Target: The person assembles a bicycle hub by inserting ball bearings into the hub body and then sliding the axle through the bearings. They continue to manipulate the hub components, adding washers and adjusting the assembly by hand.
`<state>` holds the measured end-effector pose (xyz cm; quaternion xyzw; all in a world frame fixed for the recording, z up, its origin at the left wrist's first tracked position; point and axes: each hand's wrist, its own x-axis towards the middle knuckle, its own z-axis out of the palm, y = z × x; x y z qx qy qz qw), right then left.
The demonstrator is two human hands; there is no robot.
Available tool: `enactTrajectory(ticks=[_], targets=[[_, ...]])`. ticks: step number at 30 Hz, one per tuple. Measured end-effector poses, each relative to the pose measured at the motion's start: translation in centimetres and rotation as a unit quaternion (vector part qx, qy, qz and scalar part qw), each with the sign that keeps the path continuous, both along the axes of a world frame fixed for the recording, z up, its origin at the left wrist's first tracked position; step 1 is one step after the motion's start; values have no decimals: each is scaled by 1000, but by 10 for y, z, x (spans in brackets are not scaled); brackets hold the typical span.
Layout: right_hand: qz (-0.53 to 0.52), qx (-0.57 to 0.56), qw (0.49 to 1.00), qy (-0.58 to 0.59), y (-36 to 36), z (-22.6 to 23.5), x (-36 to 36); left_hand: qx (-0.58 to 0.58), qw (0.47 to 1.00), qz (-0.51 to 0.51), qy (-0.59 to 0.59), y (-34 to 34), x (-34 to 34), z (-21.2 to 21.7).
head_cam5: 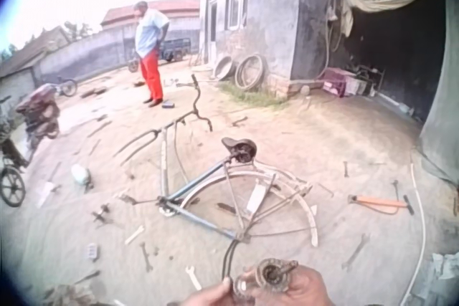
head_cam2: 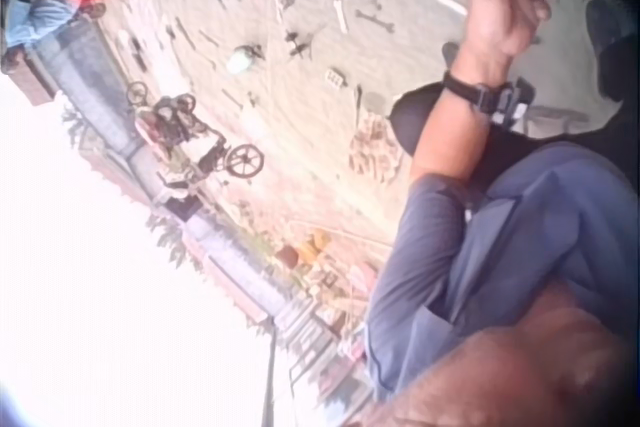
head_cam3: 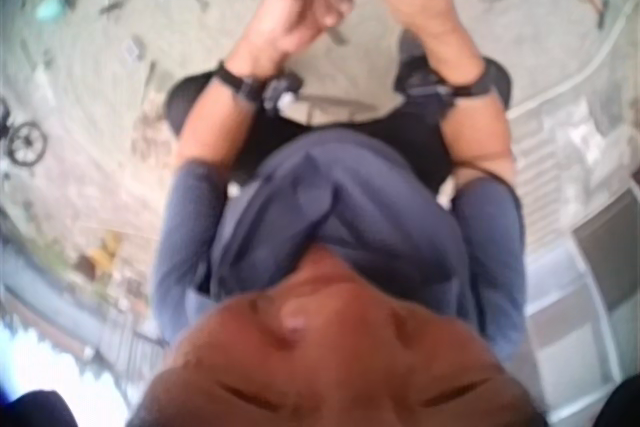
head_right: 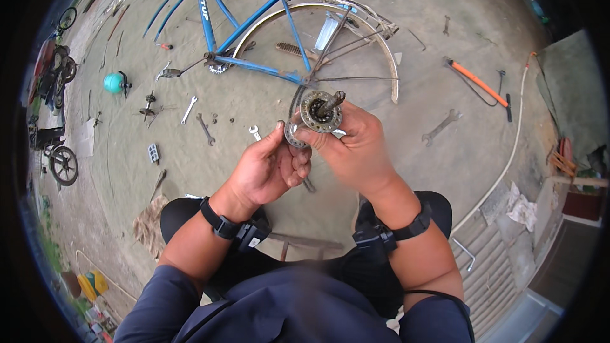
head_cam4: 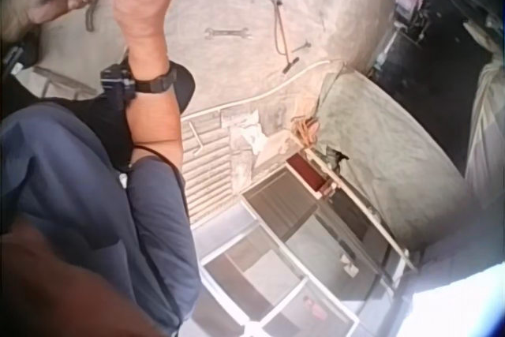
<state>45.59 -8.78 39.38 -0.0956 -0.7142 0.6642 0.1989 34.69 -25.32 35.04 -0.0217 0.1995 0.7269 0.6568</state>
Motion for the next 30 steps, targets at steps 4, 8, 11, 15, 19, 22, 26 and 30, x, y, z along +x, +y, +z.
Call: enactTrajectory(ticks=[4,8,11,15,19,22,26,30], targets=[[-2,-26,999,38,-4,-3,-2,28,999,2,16,-2,1,-7],[30,-172,984,43,-6,3,-4,13,996,45,76,0,1,-6],[-7,-175,984,7,-4,-4,-1,2,986,86,142,1,3,-2],[-30,-198,980,-9,-1,-17,-2,-63,937,138,314,3,8,8],[-23,-293,956,-10,0,-20,-3,-80,922,143,350,5,10,15],[-16,-326,945,2,4,-22,-4,-34,979,55,191,-2,6,9],[6,-346,938,4,3,-24,-6,-17,995,-1,98,-7,6,10],[6,-373,928,-14,-2,-23,-8,8,992,12,124,-9,3,7]])
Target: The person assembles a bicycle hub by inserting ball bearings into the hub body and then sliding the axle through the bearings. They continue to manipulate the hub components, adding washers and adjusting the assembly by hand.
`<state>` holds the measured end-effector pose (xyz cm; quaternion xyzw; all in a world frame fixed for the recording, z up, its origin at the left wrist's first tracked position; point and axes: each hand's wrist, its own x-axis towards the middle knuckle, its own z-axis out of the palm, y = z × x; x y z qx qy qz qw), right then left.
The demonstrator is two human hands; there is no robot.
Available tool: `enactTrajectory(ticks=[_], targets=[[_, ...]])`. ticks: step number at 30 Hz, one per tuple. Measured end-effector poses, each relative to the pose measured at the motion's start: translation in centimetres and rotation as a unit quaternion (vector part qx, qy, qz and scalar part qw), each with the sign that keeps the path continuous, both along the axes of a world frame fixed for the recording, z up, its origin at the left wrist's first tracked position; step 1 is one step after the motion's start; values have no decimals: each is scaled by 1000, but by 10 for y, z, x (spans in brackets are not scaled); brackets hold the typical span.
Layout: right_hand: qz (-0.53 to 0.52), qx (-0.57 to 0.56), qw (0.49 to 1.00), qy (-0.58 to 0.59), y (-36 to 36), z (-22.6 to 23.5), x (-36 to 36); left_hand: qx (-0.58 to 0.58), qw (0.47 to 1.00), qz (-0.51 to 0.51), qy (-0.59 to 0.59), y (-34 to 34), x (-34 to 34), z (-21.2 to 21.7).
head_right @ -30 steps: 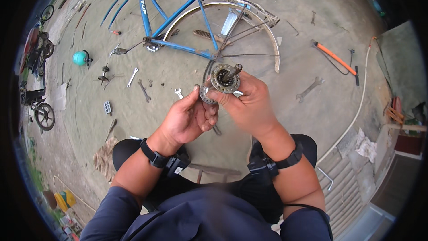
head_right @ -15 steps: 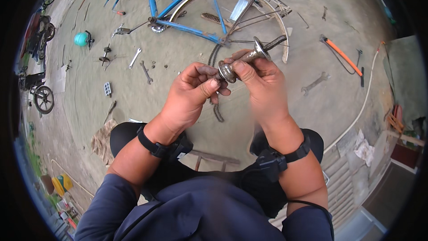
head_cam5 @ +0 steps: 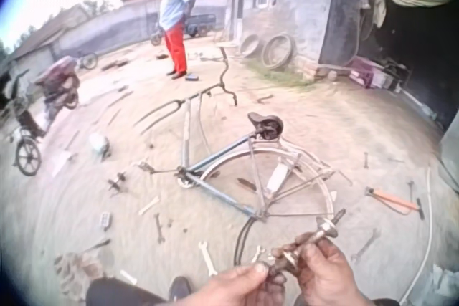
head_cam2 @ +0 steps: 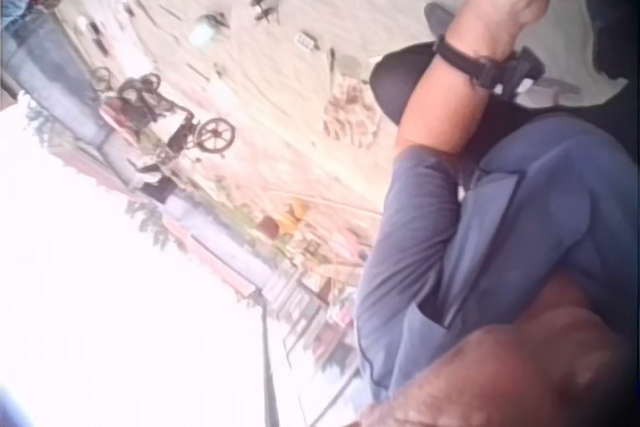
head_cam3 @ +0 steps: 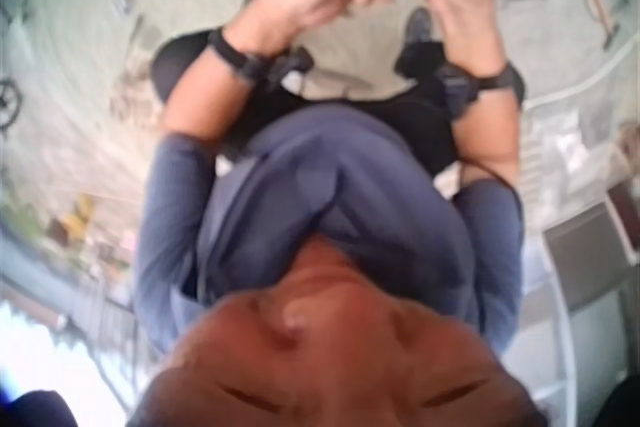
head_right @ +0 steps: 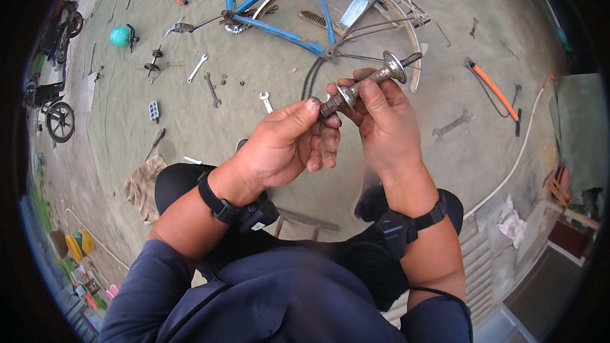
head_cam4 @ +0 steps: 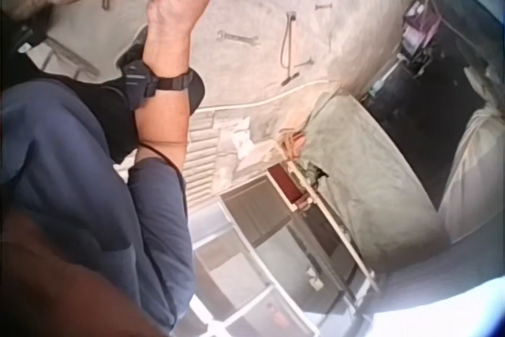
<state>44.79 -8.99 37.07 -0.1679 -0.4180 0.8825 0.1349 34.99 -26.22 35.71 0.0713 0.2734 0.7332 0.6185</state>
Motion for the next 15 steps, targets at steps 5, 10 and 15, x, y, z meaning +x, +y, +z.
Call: enactTrajectory(ticks=[5,10,15], targets=[[-7,-7,1000,-19,0,-7,-1,-104,923,76,361,3,0,14],[-10,3,1000,-15,1,-8,-1,-145,760,158,614,3,-2,15],[-29,13,999,-17,0,-1,-3,-83,994,-30,70,-6,-10,16]])
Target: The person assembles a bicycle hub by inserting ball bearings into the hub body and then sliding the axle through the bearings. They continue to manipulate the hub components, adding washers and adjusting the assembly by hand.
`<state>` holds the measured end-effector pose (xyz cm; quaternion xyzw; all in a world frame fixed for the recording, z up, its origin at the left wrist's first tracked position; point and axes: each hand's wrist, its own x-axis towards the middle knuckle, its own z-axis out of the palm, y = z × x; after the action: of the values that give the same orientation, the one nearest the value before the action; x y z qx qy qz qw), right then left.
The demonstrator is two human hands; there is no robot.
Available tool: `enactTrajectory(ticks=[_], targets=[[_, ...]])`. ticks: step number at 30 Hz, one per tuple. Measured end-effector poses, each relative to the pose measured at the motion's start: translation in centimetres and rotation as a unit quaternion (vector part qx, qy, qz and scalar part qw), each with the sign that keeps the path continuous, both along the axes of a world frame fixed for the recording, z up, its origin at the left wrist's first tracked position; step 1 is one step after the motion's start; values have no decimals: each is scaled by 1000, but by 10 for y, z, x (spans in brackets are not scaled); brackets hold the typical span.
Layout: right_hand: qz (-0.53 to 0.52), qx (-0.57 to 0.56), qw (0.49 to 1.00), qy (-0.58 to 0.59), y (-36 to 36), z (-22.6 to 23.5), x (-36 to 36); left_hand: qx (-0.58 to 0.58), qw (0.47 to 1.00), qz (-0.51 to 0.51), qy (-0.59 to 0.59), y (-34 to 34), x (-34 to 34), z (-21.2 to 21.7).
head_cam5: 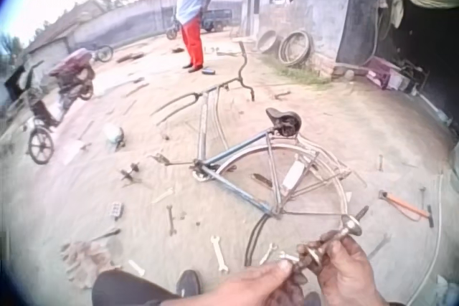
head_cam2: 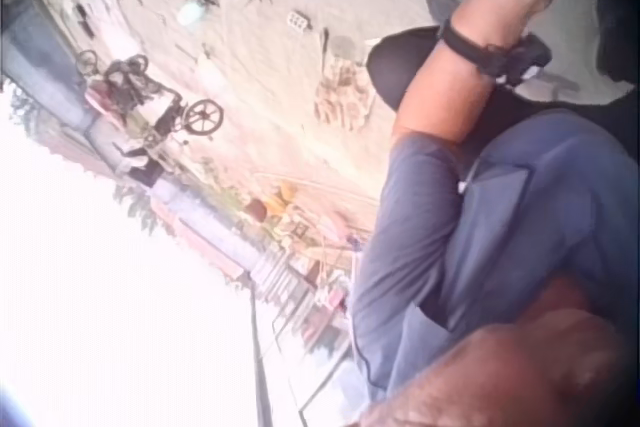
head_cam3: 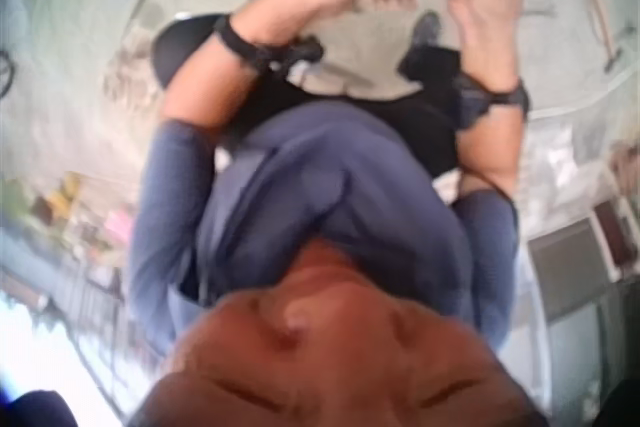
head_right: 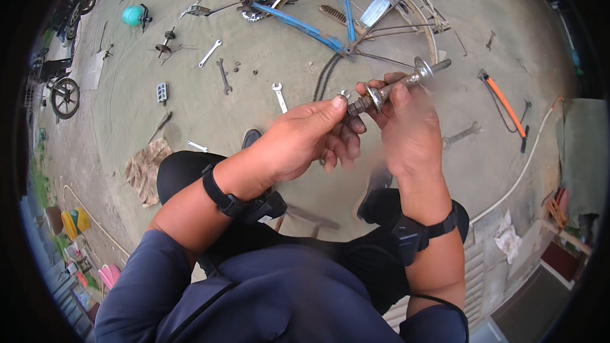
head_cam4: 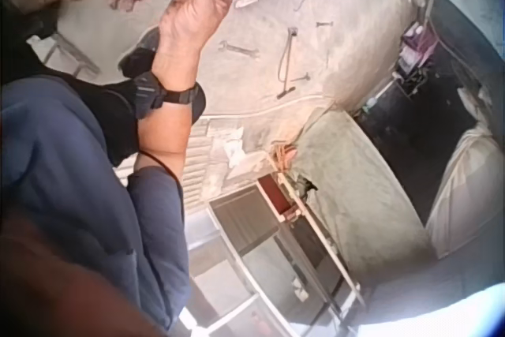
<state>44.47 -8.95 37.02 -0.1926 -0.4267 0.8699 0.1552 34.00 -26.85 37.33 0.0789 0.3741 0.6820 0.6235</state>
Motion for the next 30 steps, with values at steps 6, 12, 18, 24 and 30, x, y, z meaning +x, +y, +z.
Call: enactTrajectory(ticks=[6,12,18,24,30], targets=[[16,17,1000,19,6,-9,12,-30,989,17,146,6,10,1],[18,11,1000,9,9,-10,13,-73,840,106,528,4,15,-6],[7,29,1000,-3,28,-1,14,-102,856,92,499,-2,11,-13],[26,73,994,-73,39,-7,15,-118,910,144,370,-23,-28,-8],[58,141,974,-167,26,-13,16,-162,831,312,431,-70,-117,24]])
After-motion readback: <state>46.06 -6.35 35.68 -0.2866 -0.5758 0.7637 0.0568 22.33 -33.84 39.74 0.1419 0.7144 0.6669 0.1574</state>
